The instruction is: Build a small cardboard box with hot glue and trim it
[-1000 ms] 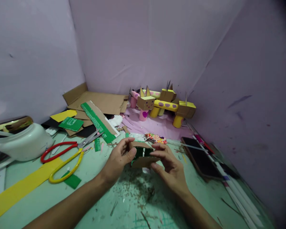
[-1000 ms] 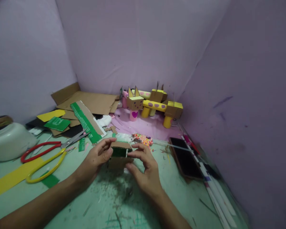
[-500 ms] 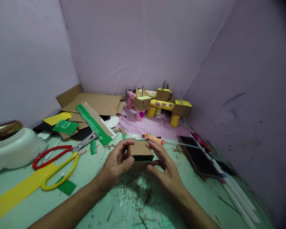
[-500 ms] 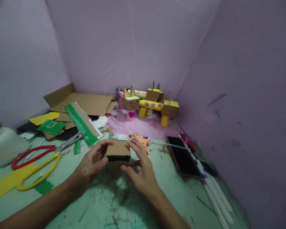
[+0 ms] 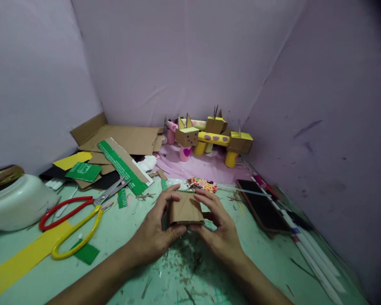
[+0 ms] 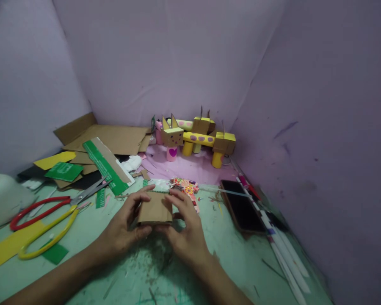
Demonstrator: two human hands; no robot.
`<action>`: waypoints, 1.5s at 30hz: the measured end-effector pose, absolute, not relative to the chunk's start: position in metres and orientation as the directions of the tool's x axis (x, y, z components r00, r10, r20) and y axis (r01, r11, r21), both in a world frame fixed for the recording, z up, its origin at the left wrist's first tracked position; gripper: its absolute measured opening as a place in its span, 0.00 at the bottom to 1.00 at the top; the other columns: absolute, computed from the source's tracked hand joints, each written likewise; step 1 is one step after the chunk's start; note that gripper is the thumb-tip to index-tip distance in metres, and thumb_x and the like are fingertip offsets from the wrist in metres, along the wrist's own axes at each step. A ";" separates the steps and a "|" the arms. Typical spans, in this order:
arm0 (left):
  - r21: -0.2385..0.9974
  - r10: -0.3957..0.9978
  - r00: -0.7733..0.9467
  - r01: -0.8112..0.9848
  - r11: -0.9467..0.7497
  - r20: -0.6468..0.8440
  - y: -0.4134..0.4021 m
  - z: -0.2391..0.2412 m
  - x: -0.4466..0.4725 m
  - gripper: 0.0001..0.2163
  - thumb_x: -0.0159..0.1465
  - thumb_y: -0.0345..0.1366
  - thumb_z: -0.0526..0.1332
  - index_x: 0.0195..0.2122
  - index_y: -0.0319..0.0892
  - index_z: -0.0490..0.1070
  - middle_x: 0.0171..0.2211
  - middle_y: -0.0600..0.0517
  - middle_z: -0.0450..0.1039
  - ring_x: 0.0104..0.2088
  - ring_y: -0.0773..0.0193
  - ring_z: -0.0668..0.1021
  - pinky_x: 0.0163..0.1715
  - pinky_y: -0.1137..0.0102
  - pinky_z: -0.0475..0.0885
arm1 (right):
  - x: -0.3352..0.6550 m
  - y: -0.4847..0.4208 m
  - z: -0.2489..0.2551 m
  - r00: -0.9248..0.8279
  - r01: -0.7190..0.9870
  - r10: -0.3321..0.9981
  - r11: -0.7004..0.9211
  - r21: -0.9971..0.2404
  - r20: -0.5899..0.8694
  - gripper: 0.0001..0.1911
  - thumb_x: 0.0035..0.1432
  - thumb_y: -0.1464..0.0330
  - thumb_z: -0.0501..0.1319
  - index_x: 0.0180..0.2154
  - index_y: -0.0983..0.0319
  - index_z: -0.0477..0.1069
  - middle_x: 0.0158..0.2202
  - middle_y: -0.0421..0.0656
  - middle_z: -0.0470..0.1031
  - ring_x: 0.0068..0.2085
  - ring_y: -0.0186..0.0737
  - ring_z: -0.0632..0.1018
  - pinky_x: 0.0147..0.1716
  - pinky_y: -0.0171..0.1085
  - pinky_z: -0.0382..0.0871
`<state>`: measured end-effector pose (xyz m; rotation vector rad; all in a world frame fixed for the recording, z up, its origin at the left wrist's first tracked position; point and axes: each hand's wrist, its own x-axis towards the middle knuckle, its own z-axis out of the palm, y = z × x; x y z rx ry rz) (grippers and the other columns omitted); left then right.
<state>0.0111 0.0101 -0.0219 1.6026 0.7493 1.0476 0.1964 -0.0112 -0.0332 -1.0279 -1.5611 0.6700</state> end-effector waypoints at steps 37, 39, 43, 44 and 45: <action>0.900 0.832 0.419 0.076 -0.430 0.362 0.007 -0.017 0.003 0.29 0.52 0.32 0.71 0.54 0.52 0.63 0.56 0.44 0.65 0.57 0.43 0.68 0.54 0.52 0.66 | 0.199 -0.013 -0.017 -0.139 0.409 0.750 0.638 -0.652 0.647 0.31 0.45 0.67 0.69 0.52 0.56 0.65 0.47 0.47 0.71 0.47 0.49 0.74 0.45 0.45 0.71; 0.945 0.867 0.429 0.081 -0.317 0.254 0.007 -0.014 0.003 0.30 0.51 0.34 0.71 0.55 0.51 0.63 0.56 0.44 0.66 0.56 0.42 0.70 0.52 0.52 0.68 | 0.200 -0.014 -0.017 -0.124 0.411 0.779 0.604 -0.683 0.614 0.31 0.44 0.66 0.70 0.52 0.56 0.66 0.49 0.48 0.71 0.50 0.51 0.73 0.50 0.49 0.68; 0.942 0.881 0.443 0.192 -0.274 0.165 0.009 -0.006 0.001 0.35 0.49 0.37 0.73 0.58 0.47 0.64 0.56 0.40 0.67 0.56 0.37 0.70 0.56 0.45 0.64 | 0.200 -0.014 -0.017 -0.125 0.391 0.859 0.502 -0.771 0.496 0.39 0.42 0.64 0.72 0.56 0.58 0.63 0.54 0.51 0.70 0.55 0.55 0.71 0.54 0.51 0.66; 0.922 0.879 0.438 0.230 -0.312 0.188 0.010 -0.003 0.001 0.35 0.48 0.37 0.73 0.58 0.46 0.65 0.57 0.40 0.66 0.58 0.36 0.68 0.58 0.44 0.60 | 0.200 -0.014 -0.017 -0.124 0.391 0.872 0.482 -0.784 0.474 0.41 0.41 0.64 0.72 0.58 0.58 0.61 0.54 0.51 0.70 0.54 0.54 0.72 0.53 0.50 0.67; 0.900 0.874 0.437 0.261 -0.349 0.212 0.010 0.000 0.000 0.35 0.47 0.36 0.73 0.58 0.46 0.66 0.59 0.40 0.65 0.60 0.35 0.65 0.60 0.43 0.57 | 0.200 -0.015 -0.016 -0.124 0.392 0.876 0.475 -0.788 0.466 0.44 0.41 0.64 0.72 0.60 0.59 0.59 0.53 0.51 0.71 0.53 0.54 0.74 0.53 0.50 0.68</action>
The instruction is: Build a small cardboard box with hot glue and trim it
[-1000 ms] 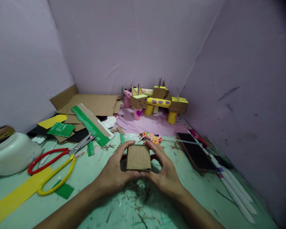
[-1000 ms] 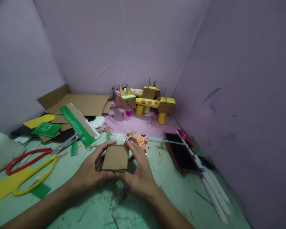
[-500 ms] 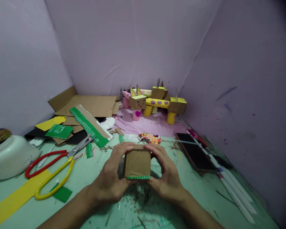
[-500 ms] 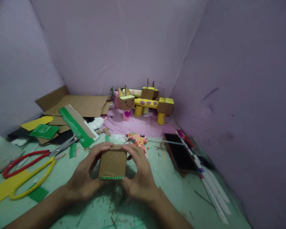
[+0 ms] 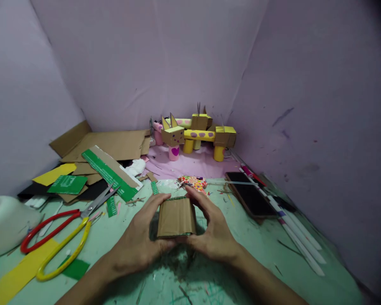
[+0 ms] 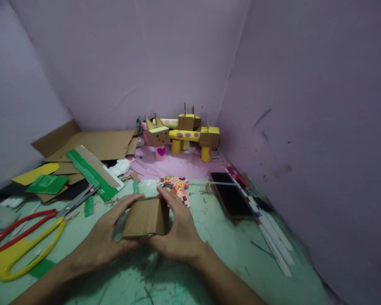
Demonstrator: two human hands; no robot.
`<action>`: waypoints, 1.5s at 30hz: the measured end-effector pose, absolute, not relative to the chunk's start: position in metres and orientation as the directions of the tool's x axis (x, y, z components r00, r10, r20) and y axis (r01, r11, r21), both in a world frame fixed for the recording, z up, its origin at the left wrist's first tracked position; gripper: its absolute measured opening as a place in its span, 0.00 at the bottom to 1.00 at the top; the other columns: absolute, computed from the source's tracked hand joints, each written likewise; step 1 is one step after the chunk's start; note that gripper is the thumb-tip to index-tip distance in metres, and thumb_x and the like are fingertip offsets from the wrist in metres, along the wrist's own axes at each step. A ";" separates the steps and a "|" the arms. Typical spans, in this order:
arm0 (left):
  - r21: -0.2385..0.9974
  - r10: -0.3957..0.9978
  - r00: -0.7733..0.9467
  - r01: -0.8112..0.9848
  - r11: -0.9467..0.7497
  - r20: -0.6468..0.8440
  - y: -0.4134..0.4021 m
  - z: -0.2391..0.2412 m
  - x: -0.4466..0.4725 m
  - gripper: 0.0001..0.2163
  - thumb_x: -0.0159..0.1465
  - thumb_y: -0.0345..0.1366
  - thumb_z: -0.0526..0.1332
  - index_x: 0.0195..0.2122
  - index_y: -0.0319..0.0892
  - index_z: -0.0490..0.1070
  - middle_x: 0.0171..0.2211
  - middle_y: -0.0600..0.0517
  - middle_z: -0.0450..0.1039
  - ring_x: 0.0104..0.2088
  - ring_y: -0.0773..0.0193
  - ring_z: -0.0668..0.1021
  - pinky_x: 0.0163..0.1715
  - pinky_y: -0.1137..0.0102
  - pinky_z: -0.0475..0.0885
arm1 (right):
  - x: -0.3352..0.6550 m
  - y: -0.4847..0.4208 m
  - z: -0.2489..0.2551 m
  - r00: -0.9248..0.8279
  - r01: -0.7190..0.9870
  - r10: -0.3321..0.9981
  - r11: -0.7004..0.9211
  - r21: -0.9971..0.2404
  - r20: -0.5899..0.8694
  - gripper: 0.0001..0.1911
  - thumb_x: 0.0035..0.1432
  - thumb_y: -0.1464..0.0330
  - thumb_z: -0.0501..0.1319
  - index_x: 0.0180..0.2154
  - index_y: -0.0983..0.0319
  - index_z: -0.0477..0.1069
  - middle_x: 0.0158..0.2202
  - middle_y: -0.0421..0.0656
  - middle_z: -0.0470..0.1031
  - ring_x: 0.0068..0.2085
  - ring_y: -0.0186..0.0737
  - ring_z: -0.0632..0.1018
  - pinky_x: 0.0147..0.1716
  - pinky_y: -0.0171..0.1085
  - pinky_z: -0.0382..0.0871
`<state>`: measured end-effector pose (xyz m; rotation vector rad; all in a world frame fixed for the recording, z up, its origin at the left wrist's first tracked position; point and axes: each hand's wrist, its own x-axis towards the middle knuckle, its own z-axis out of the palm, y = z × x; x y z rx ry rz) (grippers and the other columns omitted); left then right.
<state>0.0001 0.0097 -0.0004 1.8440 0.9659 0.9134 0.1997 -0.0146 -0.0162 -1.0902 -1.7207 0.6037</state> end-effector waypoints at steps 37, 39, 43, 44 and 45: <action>0.978 0.894 0.445 -0.163 0.129 -0.044 0.016 -0.013 0.005 0.35 0.44 0.39 0.74 0.53 0.41 0.67 0.54 0.42 0.72 0.56 0.42 0.72 0.53 0.59 0.71 | 0.204 -0.016 -0.021 -0.155 0.265 0.781 0.622 -0.737 0.605 0.27 0.61 0.68 0.61 0.61 0.52 0.62 0.63 0.48 0.65 0.63 0.46 0.66 0.61 0.51 0.60; 0.984 0.905 0.426 -0.148 0.096 -0.024 0.015 -0.013 0.005 0.34 0.43 0.38 0.75 0.52 0.41 0.68 0.53 0.42 0.73 0.55 0.42 0.73 0.52 0.61 0.72 | 0.204 -0.017 -0.019 -0.160 0.257 0.767 0.640 -0.724 0.622 0.28 0.61 0.69 0.61 0.61 0.50 0.62 0.62 0.47 0.66 0.62 0.46 0.67 0.60 0.52 0.61; 0.989 0.921 0.391 -0.139 0.052 0.006 0.015 -0.014 0.005 0.34 0.42 0.38 0.75 0.51 0.41 0.68 0.52 0.42 0.74 0.54 0.43 0.74 0.51 0.62 0.73 | 0.205 -0.018 -0.015 -0.162 0.258 0.758 0.651 -0.714 0.632 0.29 0.60 0.71 0.61 0.61 0.49 0.62 0.61 0.46 0.68 0.61 0.47 0.70 0.58 0.53 0.64; 0.990 0.922 0.388 -0.136 0.046 0.011 0.015 -0.015 0.006 0.34 0.42 0.38 0.75 0.51 0.41 0.68 0.52 0.42 0.74 0.55 0.43 0.74 0.51 0.62 0.72 | 0.205 -0.018 -0.015 -0.159 0.261 0.758 0.651 -0.713 0.633 0.29 0.60 0.71 0.61 0.61 0.49 0.62 0.60 0.46 0.69 0.60 0.47 0.70 0.58 0.53 0.64; 0.990 0.921 0.389 -0.133 0.042 0.014 0.016 -0.016 0.006 0.34 0.42 0.38 0.75 0.51 0.41 0.68 0.52 0.42 0.74 0.55 0.42 0.74 0.51 0.61 0.72 | 0.205 -0.018 -0.015 -0.157 0.262 0.756 0.652 -0.711 0.636 0.29 0.59 0.72 0.61 0.61 0.48 0.62 0.60 0.46 0.69 0.60 0.47 0.70 0.58 0.54 0.64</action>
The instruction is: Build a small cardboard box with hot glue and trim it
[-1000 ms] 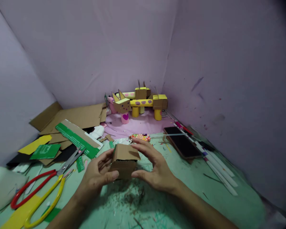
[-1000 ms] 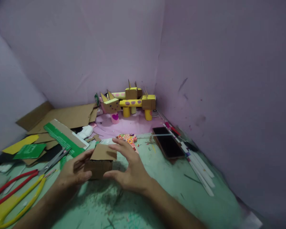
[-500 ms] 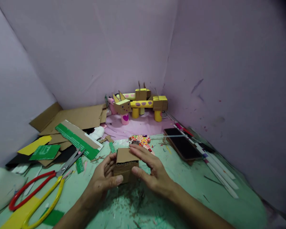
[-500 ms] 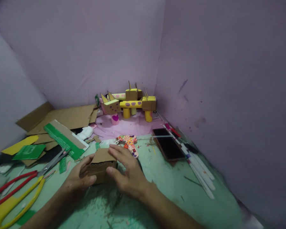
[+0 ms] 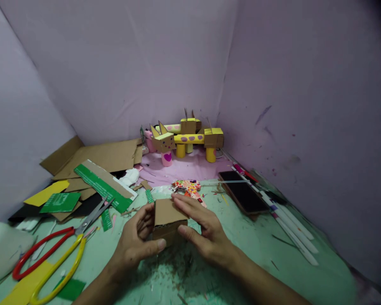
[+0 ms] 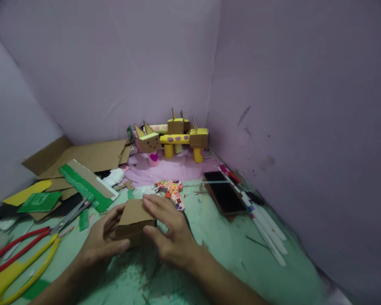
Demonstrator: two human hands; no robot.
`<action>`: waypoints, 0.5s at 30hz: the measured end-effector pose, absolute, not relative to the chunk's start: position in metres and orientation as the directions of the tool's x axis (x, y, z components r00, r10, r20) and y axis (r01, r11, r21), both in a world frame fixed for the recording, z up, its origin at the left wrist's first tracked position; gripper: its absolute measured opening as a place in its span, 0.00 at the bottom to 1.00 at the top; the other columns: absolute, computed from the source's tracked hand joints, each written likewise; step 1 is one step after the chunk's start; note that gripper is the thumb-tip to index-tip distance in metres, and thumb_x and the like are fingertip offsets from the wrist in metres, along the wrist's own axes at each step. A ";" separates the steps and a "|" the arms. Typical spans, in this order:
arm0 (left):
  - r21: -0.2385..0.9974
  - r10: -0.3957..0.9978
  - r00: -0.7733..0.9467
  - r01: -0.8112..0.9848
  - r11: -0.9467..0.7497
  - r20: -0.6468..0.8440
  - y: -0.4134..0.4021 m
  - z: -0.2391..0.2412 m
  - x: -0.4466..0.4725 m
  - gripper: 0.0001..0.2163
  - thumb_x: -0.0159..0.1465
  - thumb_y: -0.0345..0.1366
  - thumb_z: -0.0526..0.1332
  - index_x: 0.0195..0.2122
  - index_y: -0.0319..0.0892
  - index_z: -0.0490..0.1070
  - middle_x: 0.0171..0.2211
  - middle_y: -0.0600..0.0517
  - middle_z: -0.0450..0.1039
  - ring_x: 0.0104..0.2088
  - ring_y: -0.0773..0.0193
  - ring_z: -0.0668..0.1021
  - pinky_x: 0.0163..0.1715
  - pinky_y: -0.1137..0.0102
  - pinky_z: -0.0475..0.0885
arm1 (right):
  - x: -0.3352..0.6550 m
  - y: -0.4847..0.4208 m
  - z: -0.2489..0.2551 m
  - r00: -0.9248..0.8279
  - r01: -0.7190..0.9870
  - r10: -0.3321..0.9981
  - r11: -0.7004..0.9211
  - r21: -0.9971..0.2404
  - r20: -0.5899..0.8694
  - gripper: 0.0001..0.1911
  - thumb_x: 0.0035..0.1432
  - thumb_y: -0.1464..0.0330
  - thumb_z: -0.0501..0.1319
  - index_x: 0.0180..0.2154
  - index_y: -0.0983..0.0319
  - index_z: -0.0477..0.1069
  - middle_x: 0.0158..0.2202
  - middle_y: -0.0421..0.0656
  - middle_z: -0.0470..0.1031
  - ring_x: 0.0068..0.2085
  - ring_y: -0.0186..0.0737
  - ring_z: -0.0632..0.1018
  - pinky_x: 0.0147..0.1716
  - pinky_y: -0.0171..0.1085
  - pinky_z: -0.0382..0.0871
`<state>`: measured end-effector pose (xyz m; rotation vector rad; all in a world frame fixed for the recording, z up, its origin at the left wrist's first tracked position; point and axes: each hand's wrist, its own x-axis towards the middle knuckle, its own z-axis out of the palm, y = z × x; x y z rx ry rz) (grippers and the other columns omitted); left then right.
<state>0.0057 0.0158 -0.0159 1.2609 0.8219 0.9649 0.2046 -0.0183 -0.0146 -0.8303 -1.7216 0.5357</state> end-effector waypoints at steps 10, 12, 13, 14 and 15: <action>0.989 0.921 0.388 -0.141 0.034 0.024 0.013 -0.012 0.007 0.33 0.41 0.36 0.75 0.51 0.41 0.69 0.51 0.43 0.75 0.53 0.45 0.75 0.47 0.66 0.74 | 0.204 -0.016 -0.018 -0.090 0.102 0.852 0.523 -0.846 0.516 0.36 0.52 0.70 0.68 0.60 0.48 0.62 0.64 0.45 0.62 0.65 0.51 0.62 0.58 0.55 0.63; 0.984 0.934 0.357 -0.166 0.069 -0.005 0.011 -0.006 0.011 0.31 0.41 0.35 0.74 0.48 0.40 0.71 0.48 0.44 0.77 0.51 0.46 0.77 0.45 0.67 0.74 | 0.205 -0.014 -0.017 -0.101 0.036 0.893 0.444 -0.895 0.439 0.37 0.50 0.66 0.70 0.60 0.49 0.62 0.67 0.45 0.57 0.66 0.53 0.59 0.59 0.55 0.62; 0.976 0.944 0.329 -0.194 0.103 -0.034 0.009 -0.003 0.013 0.29 0.41 0.35 0.74 0.47 0.40 0.72 0.46 0.45 0.78 0.49 0.47 0.78 0.44 0.68 0.75 | 0.206 -0.013 -0.016 -0.103 -0.008 0.912 0.398 -0.917 0.397 0.37 0.49 0.63 0.71 0.60 0.50 0.62 0.67 0.46 0.57 0.66 0.53 0.60 0.59 0.55 0.61; 0.962 0.951 0.302 -0.230 0.146 -0.072 0.008 0.001 0.015 0.27 0.42 0.35 0.74 0.46 0.40 0.74 0.44 0.46 0.79 0.47 0.48 0.79 0.42 0.68 0.75 | 0.207 -0.011 -0.015 -0.093 -0.063 0.932 0.346 -0.936 0.350 0.37 0.49 0.60 0.71 0.60 0.51 0.62 0.66 0.47 0.58 0.65 0.53 0.61 0.59 0.55 0.61; 0.944 0.954 0.276 -0.269 0.190 -0.114 0.007 0.004 0.016 0.25 0.42 0.35 0.73 0.44 0.40 0.75 0.41 0.46 0.80 0.45 0.49 0.79 0.41 0.68 0.75 | 0.208 -0.010 -0.014 -0.074 -0.124 0.950 0.292 -0.948 0.302 0.37 0.49 0.56 0.70 0.59 0.51 0.62 0.65 0.49 0.59 0.64 0.54 0.63 0.58 0.55 0.62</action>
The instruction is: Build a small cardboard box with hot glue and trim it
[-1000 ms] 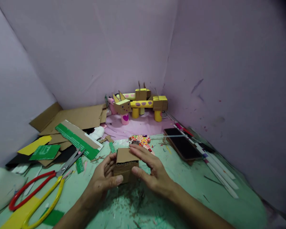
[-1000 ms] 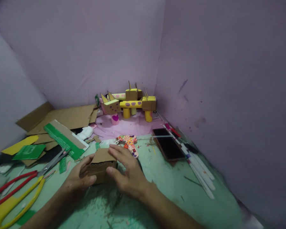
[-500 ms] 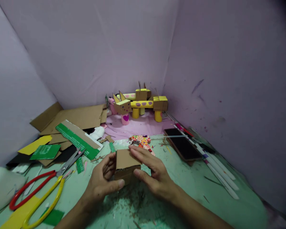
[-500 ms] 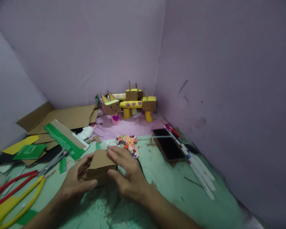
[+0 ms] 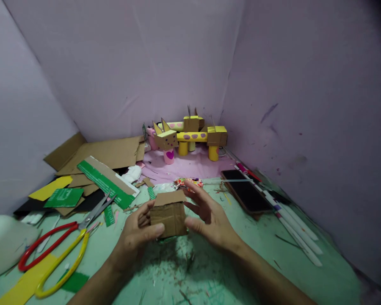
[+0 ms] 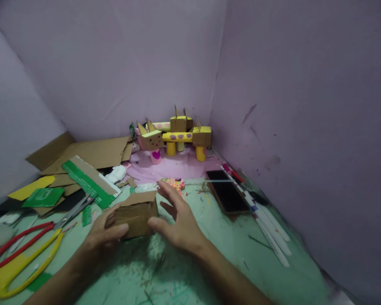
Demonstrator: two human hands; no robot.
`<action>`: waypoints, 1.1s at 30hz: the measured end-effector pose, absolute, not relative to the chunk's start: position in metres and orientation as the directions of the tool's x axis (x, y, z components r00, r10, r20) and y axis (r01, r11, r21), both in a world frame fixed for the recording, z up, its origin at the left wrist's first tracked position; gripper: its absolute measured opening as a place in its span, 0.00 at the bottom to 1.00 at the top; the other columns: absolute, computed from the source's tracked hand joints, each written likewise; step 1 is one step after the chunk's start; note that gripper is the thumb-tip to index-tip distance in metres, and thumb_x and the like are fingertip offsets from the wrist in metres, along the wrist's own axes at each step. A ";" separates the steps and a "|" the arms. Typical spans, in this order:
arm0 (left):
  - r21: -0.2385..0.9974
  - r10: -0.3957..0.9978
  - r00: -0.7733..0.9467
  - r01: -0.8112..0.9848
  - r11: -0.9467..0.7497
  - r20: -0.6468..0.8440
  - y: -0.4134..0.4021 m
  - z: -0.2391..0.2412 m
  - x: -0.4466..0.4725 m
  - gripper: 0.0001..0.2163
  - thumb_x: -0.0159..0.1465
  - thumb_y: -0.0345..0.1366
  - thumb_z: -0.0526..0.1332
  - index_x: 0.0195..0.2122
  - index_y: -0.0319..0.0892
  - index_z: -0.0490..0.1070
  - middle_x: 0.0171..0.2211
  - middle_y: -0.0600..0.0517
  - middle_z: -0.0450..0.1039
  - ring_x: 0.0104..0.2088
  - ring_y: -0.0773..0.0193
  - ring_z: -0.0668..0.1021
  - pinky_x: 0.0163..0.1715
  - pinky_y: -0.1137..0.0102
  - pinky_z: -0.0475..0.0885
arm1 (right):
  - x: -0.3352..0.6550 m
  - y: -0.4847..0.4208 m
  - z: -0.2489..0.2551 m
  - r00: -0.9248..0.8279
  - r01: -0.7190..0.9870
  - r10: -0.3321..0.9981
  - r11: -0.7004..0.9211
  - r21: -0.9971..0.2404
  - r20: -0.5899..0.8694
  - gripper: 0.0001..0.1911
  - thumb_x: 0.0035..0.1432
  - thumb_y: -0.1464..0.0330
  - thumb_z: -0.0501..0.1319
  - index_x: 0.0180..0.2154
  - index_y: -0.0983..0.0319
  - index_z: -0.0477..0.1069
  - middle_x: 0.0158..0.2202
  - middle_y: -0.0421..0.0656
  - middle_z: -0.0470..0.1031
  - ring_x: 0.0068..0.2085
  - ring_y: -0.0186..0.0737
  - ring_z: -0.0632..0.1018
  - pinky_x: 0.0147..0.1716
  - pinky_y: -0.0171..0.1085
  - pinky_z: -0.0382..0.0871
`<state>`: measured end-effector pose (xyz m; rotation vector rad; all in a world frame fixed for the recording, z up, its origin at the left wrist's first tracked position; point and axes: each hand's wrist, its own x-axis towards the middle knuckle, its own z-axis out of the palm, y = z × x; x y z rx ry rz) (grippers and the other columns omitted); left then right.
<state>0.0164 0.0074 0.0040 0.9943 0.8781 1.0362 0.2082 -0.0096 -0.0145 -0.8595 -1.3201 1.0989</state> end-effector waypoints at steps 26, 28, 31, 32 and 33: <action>0.931 0.919 0.340 -0.225 0.287 -0.201 0.012 0.001 0.018 0.27 0.47 0.39 0.73 0.48 0.38 0.73 0.45 0.41 0.79 0.49 0.47 0.77 0.45 0.64 0.73 | 0.198 -0.006 -0.023 -0.133 -0.089 0.988 0.068 -0.994 0.079 0.44 0.45 0.55 0.71 0.61 0.57 0.58 0.59 0.55 0.67 0.56 0.54 0.74 0.52 0.53 0.71; 0.932 0.913 0.358 -0.220 0.288 -0.198 0.014 -0.003 0.018 0.27 0.46 0.38 0.73 0.48 0.37 0.72 0.45 0.41 0.79 0.48 0.47 0.78 0.45 0.63 0.72 | 0.197 -0.006 -0.025 -0.095 -0.081 0.991 0.091 -0.993 0.099 0.44 0.45 0.54 0.71 0.61 0.56 0.58 0.61 0.54 0.65 0.57 0.54 0.72 0.52 0.52 0.70; 0.940 0.917 0.355 -0.210 0.269 -0.183 0.017 -0.011 0.019 0.28 0.42 0.38 0.75 0.45 0.38 0.73 0.45 0.42 0.79 0.47 0.46 0.78 0.46 0.60 0.72 | 0.195 -0.005 -0.025 -0.027 -0.001 0.993 0.112 -0.994 0.112 0.40 0.48 0.52 0.68 0.60 0.56 0.61 0.59 0.54 0.67 0.57 0.55 0.73 0.52 0.53 0.69; 0.943 0.920 0.350 -0.208 0.261 -0.177 0.018 -0.013 0.019 0.28 0.41 0.38 0.76 0.44 0.39 0.74 0.44 0.42 0.79 0.47 0.47 0.78 0.47 0.60 0.72 | 0.194 -0.005 -0.024 -0.005 0.044 0.991 0.134 -0.990 0.134 0.38 0.49 0.52 0.67 0.59 0.56 0.63 0.58 0.53 0.68 0.57 0.55 0.72 0.53 0.54 0.68; 0.945 0.923 0.344 -0.209 0.252 -0.170 0.018 -0.014 0.019 0.27 0.41 0.38 0.76 0.43 0.39 0.74 0.44 0.42 0.79 0.47 0.47 0.78 0.47 0.60 0.72 | 0.193 -0.005 -0.022 0.020 0.097 0.984 0.176 -0.980 0.179 0.35 0.50 0.54 0.67 0.58 0.55 0.64 0.58 0.52 0.68 0.58 0.55 0.71 0.55 0.55 0.66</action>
